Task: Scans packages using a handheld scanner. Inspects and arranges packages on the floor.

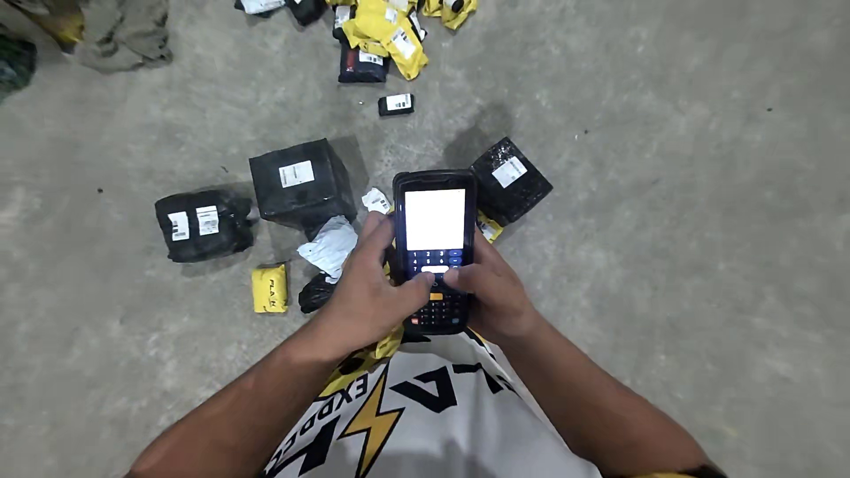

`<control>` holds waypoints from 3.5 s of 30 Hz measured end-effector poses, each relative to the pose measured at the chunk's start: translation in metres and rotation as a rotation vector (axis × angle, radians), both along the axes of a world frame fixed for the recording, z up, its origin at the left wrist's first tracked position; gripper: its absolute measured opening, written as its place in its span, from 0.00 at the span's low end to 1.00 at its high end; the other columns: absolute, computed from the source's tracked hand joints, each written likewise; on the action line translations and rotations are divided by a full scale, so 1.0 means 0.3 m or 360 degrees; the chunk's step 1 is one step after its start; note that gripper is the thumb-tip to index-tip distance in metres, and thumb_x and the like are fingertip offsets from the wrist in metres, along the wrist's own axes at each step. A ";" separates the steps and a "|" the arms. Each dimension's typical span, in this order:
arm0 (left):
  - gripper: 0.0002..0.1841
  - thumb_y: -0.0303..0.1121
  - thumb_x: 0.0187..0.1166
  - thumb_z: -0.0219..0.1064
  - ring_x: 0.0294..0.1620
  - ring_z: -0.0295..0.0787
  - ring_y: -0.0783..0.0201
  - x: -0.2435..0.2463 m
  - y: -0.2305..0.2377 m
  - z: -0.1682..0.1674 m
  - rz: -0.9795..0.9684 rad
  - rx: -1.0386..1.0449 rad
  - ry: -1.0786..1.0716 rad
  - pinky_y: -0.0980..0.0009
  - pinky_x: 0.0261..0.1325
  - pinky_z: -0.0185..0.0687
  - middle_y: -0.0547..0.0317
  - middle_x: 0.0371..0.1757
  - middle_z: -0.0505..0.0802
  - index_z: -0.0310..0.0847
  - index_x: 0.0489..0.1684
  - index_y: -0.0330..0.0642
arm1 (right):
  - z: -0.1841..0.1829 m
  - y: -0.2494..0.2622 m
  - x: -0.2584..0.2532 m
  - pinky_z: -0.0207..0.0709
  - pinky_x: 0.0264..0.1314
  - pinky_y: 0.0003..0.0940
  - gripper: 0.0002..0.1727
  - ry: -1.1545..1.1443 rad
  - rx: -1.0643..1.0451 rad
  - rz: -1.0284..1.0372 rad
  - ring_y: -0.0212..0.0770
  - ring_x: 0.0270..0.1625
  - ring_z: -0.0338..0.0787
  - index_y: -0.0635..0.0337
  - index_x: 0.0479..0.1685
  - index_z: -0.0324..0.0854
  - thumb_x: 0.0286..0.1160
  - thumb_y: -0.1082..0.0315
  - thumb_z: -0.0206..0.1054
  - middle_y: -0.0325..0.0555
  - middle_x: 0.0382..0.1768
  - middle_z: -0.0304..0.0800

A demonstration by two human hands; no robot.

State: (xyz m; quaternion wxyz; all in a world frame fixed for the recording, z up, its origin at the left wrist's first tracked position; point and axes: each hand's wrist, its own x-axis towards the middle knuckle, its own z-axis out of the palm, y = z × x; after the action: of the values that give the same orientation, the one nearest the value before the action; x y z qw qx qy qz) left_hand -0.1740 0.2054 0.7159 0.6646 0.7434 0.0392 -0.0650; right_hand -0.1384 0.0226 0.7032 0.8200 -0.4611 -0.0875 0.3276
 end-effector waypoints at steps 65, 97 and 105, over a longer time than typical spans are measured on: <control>0.21 0.46 0.83 0.57 0.54 0.81 0.66 0.028 0.080 0.016 -0.0008 0.0031 -0.0221 0.69 0.52 0.86 0.60 0.56 0.81 0.83 0.66 0.49 | -0.034 0.051 0.014 0.86 0.61 0.40 0.30 -0.0036 0.0203 -0.0057 0.36 0.56 0.91 0.44 0.78 0.64 0.73 0.54 0.61 0.41 0.55 0.89; 0.14 0.42 0.76 0.68 0.45 0.83 0.69 0.091 0.124 0.040 -0.0020 0.0241 -0.0111 0.73 0.40 0.85 0.63 0.52 0.83 0.87 0.56 0.51 | -0.028 0.085 0.066 0.87 0.58 0.36 0.30 -0.0021 0.0166 -0.0102 0.33 0.53 0.92 0.41 0.76 0.65 0.73 0.50 0.62 0.37 0.53 0.90; 0.17 0.47 0.79 0.63 0.49 0.84 0.68 0.037 0.212 0.029 -0.0151 0.0153 -0.0252 0.72 0.45 0.88 0.62 0.53 0.83 0.86 0.59 0.52 | -0.014 0.143 -0.020 0.87 0.60 0.40 0.32 -0.0073 0.0162 -0.0127 0.36 0.55 0.91 0.41 0.79 0.62 0.71 0.56 0.62 0.40 0.55 0.89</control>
State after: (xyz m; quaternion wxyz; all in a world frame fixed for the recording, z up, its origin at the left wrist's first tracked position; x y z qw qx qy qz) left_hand -0.1627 0.2691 0.7246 0.6254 0.7781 -0.0456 -0.0357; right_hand -0.1444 0.0655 0.6990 0.8526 -0.4292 -0.1044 0.2792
